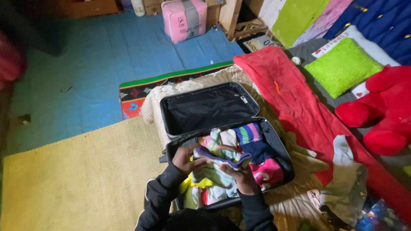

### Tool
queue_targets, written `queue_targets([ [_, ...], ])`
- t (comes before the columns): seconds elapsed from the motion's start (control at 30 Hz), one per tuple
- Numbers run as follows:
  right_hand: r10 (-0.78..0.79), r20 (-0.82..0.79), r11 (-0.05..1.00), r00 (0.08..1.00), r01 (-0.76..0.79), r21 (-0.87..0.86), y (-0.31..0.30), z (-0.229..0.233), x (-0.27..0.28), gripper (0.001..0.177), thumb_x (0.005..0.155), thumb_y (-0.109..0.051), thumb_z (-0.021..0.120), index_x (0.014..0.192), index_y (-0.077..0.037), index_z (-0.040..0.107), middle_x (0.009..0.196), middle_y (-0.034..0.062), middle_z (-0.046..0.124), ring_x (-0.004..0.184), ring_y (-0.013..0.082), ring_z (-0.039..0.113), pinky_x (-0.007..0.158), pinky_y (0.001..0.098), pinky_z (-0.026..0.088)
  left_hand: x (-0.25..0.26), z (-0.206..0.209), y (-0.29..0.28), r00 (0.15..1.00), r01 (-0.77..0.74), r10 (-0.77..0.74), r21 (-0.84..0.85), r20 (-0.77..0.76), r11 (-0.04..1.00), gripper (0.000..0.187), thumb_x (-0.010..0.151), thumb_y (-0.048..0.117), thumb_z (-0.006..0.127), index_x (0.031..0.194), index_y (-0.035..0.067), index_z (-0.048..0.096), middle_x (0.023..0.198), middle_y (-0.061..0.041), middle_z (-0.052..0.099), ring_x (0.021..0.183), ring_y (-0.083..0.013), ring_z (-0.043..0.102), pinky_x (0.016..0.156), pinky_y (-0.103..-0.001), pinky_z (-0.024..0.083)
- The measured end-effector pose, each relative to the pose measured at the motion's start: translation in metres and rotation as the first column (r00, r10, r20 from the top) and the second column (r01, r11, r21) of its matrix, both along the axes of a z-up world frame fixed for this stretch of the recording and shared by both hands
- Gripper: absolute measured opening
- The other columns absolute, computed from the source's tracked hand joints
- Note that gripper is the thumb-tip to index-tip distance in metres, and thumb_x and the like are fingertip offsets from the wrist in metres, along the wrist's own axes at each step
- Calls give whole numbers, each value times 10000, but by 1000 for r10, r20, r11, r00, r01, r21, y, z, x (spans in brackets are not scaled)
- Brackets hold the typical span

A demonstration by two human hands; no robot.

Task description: Packing clothing items into a black suitcase on a bed.

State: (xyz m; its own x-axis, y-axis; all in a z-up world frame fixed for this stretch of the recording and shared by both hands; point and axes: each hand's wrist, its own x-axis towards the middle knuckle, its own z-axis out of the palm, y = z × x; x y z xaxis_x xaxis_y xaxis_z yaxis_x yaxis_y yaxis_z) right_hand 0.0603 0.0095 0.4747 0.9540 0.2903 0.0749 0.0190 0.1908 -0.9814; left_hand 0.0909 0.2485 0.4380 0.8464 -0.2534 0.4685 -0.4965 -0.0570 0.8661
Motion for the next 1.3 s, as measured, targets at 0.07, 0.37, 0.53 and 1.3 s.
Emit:
queue_targets([
  [0.07, -251, 36, 939, 967, 252, -234, -18, -36, 6, 382, 853, -95, 769, 1219, -19, 686, 1102, 154, 707, 954, 222, 665, 833, 343, 534, 6, -19, 8, 972, 33, -23, 37, -235, 999, 255, 843, 98, 769, 1072, 7, 703, 917, -113, 752, 867, -172, 689, 807, -300, 554],
  [0.37, 29, 762, 552, 647, 625, -552, -37, 53, -5, 224, 712, -50, 775, 909, 4, 684, 1334, 208, 646, 1282, 343, 582, 1035, 374, 453, 3, 31, 27, 958, -237, 252, 116, -138, 965, 139, 863, 78, 665, 950, -10, 603, 802, -164, 625, 723, -259, 626, 658, -337, 523],
  [0.53, -175, 244, 873, 954, 265, -409, -52, -28, 2, 218, 935, -169, 666, 1035, 9, 743, 903, 47, 725, 798, 115, 640, 697, 271, 487, 18, 28, 33, 954, -300, 287, 270, 88, 915, 197, 873, 162, 730, 935, 3, 632, 821, -197, 622, 759, -342, 626, 670, -379, 488],
  [1.3, 170, 401, 769, 900, 133, -625, 38, 27, -44, 455, 920, -165, 719, 1272, 100, 606, 1231, 274, 673, 1128, 425, 650, 924, 449, 526, -10, -94, -41, 825, -204, 126, -82, -551, 976, 252, 963, 238, 708, 998, -11, 705, 735, 23, 643, 639, -74, 529, 553, -282, 440],
])
